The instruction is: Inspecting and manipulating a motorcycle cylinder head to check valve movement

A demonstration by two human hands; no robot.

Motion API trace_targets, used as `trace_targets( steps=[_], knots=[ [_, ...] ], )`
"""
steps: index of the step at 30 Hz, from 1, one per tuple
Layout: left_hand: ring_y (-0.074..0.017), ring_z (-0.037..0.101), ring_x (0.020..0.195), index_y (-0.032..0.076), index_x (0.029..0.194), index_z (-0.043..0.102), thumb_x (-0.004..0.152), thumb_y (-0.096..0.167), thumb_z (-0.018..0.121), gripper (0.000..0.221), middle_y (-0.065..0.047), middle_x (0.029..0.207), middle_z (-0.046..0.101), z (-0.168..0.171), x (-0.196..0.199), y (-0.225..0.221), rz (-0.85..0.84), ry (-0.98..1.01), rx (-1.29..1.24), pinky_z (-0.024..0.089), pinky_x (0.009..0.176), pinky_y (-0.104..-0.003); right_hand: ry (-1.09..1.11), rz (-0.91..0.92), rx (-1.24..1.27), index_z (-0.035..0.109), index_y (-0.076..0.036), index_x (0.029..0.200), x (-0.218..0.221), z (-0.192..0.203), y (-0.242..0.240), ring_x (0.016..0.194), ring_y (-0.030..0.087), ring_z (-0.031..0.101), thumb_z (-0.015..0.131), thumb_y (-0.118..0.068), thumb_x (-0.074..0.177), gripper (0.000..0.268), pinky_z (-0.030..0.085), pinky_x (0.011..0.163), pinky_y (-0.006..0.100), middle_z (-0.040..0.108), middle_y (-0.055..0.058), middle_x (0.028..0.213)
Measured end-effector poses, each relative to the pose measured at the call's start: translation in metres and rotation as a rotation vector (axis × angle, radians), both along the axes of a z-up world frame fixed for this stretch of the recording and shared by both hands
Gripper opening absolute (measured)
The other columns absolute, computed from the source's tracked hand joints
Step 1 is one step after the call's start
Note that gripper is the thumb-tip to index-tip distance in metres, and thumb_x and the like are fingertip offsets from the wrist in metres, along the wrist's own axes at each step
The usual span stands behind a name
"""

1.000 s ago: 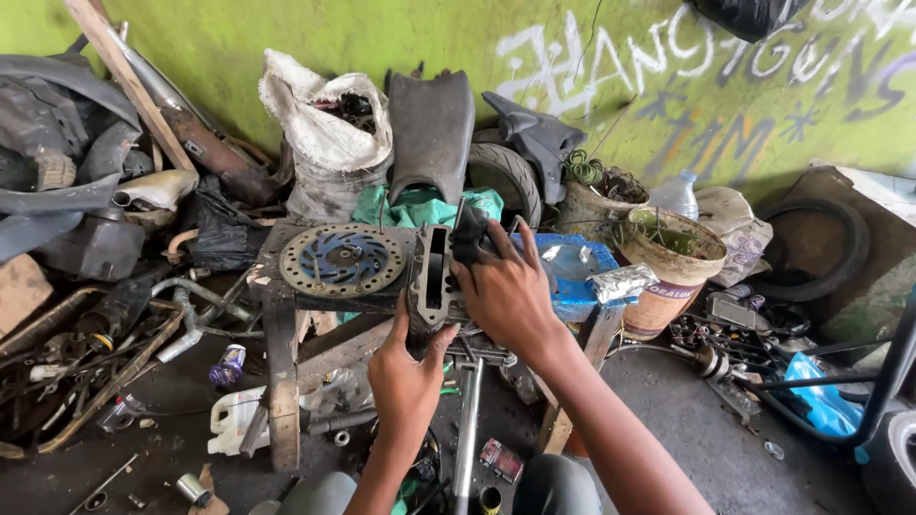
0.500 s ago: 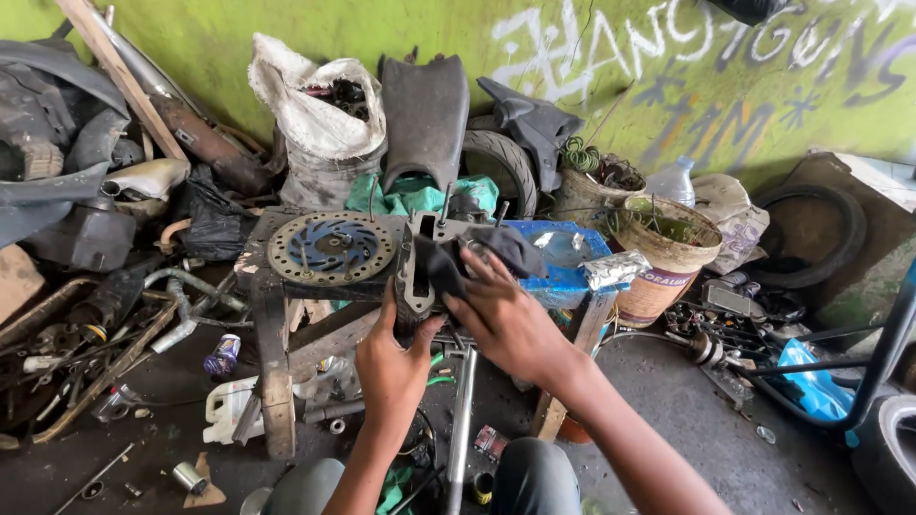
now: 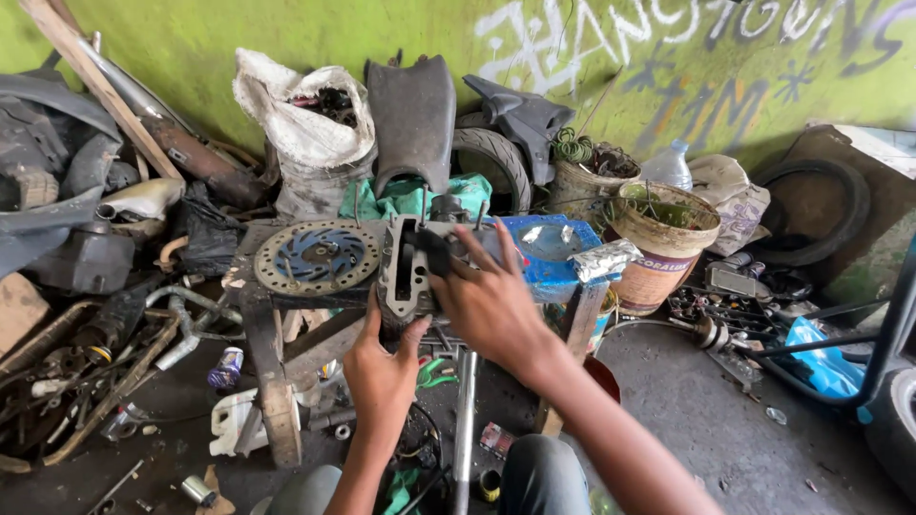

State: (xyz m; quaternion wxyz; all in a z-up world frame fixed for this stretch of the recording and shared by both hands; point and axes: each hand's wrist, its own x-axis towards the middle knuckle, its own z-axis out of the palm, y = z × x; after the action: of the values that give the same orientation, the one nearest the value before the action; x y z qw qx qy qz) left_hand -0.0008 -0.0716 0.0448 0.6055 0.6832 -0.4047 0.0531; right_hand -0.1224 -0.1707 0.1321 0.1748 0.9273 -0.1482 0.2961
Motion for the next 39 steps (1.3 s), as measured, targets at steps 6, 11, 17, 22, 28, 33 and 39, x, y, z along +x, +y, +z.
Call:
trace_targets(
  steps=[6, 11, 17, 22, 28, 33, 39],
  knots=[
    [-0.0224, 0.075, 0.059, 0.001, 0.144, 0.057, 0.077, 0.024, 0.084, 0.075, -0.014, 0.088, 0.081, 0.0, 0.004, 0.002, -0.029, 0.025, 0.032, 0.054, 0.046, -0.035, -0.084, 0.172, 0.118, 0.071, 0.002, 0.092, -0.008, -0.014, 0.014, 0.143, 0.034, 0.048, 0.052, -0.016, 0.101, 0.028, 0.02, 0.123, 0.064, 0.074, 0.018, 0.117],
    [-0.0276, 0.078, 0.068, 0.002, 0.148, 0.052, 0.082, 0.045, 0.074, 0.081, -0.017, 0.096, 0.08, -0.002, 0.008, -0.001, -0.061, 0.0, 0.029, 0.057, 0.051, -0.038, -0.103, -0.077, -0.032, 0.076, -0.002, 0.091, 0.023, -0.017, -0.001, 0.145, 0.039, 0.046, 0.052, -0.025, 0.103, 0.035, 0.007, 0.115, 0.082, 0.077, 0.013, 0.104],
    [-0.0266, 0.076, 0.064, 0.004, 0.145, 0.056, 0.081, 0.042, 0.077, 0.078, -0.016, 0.09, 0.08, -0.001, 0.005, 0.003, -0.06, 0.013, 0.013, 0.054, 0.049, -0.038, -0.045, 0.141, 0.078, 0.077, -0.004, 0.098, -0.023, -0.002, 0.013, 0.146, 0.032, 0.045, 0.053, -0.024, 0.101, 0.031, 0.013, 0.122, 0.069, 0.078, 0.005, 0.104],
    [-0.0297, 0.075, 0.062, 0.003, 0.148, 0.053, 0.083, 0.048, 0.073, 0.081, -0.017, 0.088, 0.079, -0.003, 0.005, 0.005, -0.035, -0.038, 0.076, 0.054, 0.047, -0.041, -0.088, -0.043, -0.027, 0.075, -0.004, 0.093, 0.004, -0.016, -0.004, 0.147, 0.036, 0.045, 0.05, -0.025, 0.105, 0.035, 0.008, 0.12, 0.076, 0.077, 0.011, 0.1],
    [-0.0508, 0.064, 0.116, 0.015, 0.153, 0.049, 0.077, 0.044, 0.084, 0.089, -0.03, 0.121, 0.069, 0.034, 0.0, 0.024, -0.153, 0.149, 0.201, 0.052, 0.1, -0.062, -0.254, 0.134, 0.211, 0.079, -0.008, 0.08, -0.052, -0.002, -0.008, 0.122, 0.029, 0.068, 0.061, -0.025, 0.1, 0.031, 0.029, 0.117, 0.059, 0.081, 0.01, 0.092],
    [-0.0499, 0.07, 0.104, 0.004, 0.164, 0.027, 0.082, 0.065, 0.071, 0.111, -0.044, 0.141, 0.049, 0.04, 0.014, 0.023, -0.286, 0.218, 0.255, 0.061, 0.086, -0.048, -0.731, -0.28, 0.779, 0.08, -0.008, 0.087, -0.104, 0.01, -0.026, 0.095, 0.034, 0.076, 0.058, -0.049, 0.105, 0.05, 0.052, 0.087, 0.054, 0.077, 0.013, 0.076],
    [-0.0468, 0.059, 0.125, 0.013, 0.156, 0.045, 0.085, 0.049, 0.076, 0.086, -0.03, 0.132, 0.064, 0.032, -0.008, 0.01, -0.112, 0.201, 0.23, 0.048, 0.106, -0.059, -0.908, -0.311, 0.704, 0.08, -0.025, 0.098, -0.05, -0.019, -0.019, 0.095, 0.034, 0.075, 0.073, -0.052, 0.093, 0.028, 0.061, 0.079, 0.048, 0.08, 0.007, 0.086]
  ],
)
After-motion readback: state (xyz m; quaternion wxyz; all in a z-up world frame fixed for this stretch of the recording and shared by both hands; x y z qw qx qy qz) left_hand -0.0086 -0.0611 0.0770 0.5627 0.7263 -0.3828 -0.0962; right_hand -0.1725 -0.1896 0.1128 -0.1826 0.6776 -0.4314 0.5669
